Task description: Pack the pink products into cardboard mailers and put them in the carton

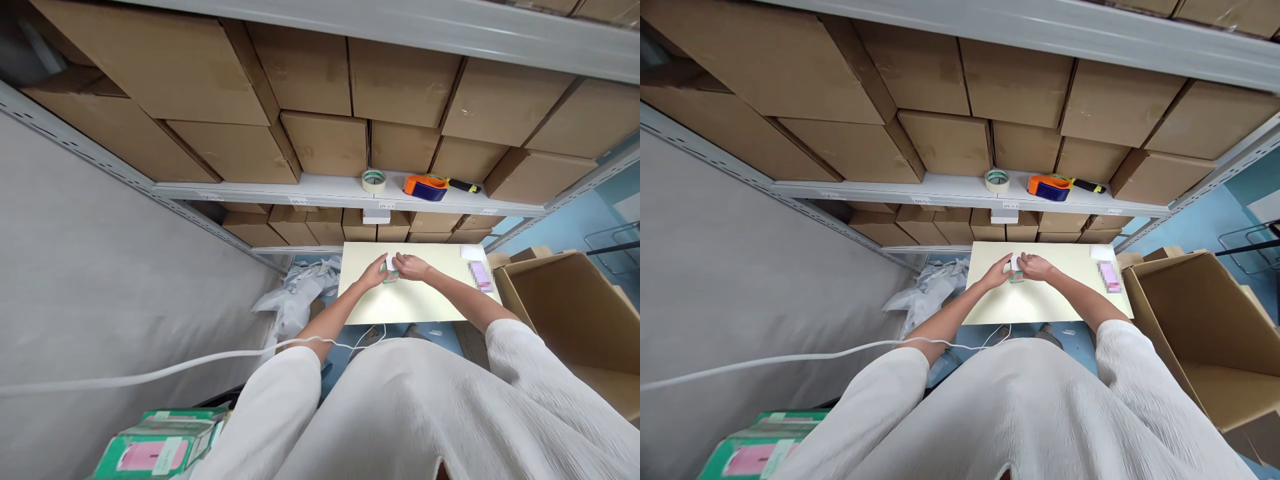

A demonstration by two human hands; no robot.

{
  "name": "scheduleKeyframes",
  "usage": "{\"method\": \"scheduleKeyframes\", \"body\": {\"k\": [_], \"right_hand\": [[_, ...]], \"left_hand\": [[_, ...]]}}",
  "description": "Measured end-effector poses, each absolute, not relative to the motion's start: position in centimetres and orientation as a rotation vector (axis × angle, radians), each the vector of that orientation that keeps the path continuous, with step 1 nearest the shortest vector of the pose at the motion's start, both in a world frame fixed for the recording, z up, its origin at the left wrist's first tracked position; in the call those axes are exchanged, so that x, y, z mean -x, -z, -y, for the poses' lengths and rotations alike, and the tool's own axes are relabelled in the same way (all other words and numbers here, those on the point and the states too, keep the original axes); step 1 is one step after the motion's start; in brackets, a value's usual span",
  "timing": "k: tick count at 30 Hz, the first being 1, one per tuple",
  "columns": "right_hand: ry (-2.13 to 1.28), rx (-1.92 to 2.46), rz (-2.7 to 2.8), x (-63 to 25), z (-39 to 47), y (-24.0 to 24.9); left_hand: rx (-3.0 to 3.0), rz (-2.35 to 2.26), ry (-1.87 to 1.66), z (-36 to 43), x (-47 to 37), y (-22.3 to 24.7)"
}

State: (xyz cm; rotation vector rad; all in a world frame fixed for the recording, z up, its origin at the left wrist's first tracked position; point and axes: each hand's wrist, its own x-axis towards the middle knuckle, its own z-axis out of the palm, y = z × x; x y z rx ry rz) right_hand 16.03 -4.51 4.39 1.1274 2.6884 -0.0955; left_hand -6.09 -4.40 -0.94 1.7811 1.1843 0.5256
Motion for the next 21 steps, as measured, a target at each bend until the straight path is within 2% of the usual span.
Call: {"method": "scheduleKeyframes", "body": {"k": [9,16,21], "right_hand": [[0.317,-1.281,-2.812,-17.0,4.6,-2.5],[0.435,-1.395,-2.783,-16.9,4.1,-3.6],[0.651,-2.038,-2.581,-16.1,2.9,-4.8]], "left_hand": [[-1.754,-1.159,-0.522,4.6,6.4,0.8],[-1.742,-1.139,-0.537,4.9,6.7,0.2],[-1.719,-1.141,-0.558,5.0,6.6,0.0]]}}
